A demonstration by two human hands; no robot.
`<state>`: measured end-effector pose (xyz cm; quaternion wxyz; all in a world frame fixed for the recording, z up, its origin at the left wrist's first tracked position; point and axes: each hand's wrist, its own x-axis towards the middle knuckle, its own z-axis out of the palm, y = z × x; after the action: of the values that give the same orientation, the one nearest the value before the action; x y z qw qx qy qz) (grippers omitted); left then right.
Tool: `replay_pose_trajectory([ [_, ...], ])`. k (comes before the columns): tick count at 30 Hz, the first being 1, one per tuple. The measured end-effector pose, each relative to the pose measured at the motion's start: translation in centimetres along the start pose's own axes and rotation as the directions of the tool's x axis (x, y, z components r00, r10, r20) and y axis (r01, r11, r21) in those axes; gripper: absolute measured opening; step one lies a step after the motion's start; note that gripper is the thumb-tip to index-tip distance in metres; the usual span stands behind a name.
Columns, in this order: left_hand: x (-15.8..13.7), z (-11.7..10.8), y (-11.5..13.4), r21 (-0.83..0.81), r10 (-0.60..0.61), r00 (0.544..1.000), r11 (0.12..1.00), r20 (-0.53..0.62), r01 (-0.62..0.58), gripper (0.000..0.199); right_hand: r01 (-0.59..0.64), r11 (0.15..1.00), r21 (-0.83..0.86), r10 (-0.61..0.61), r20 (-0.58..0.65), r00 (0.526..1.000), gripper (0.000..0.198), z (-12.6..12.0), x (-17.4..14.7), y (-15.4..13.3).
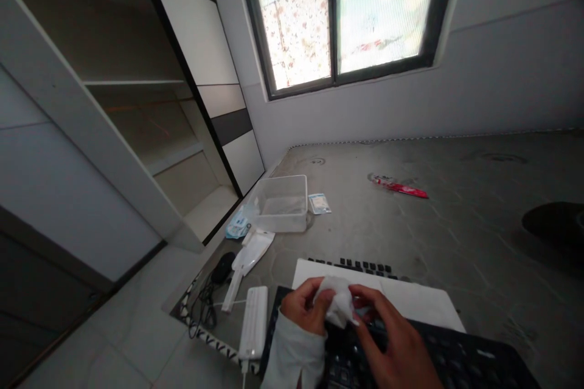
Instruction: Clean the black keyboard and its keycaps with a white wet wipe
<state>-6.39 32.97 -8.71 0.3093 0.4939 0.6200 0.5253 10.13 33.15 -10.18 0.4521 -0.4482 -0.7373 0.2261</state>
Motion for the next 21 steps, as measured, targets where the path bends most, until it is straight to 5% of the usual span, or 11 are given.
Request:
replay_pose_trajectory([
  [8, -0.1, -0.4, 0.2, 0.080, 0.041, 0.991, 0.995, 0.124, -0.051, 0.047, -0.030, 0.999, 0.019, 0.029, 0.051, 0.998, 0.034, 0.1, 0.1, -0.2],
  [14, -0.1, 0.7, -0.8, -0.123, -0.025, 0.997, 0.992, 0.074, 0.034, 0.048, 0.061, 0.998, -0.010, -0.061, 0.054, 0.997, 0.038, -0.3, 0.1, -0.2],
  [21, -0.7, 1.8, 1.0, -0.347, -0.074, 0.996, 0.936, -0.049, 0.052, 0.022, 0.151, 0.988, -0.029, -0.150, 0.032, 0.988, 0.034, -1.1, 0.1, -0.2],
])
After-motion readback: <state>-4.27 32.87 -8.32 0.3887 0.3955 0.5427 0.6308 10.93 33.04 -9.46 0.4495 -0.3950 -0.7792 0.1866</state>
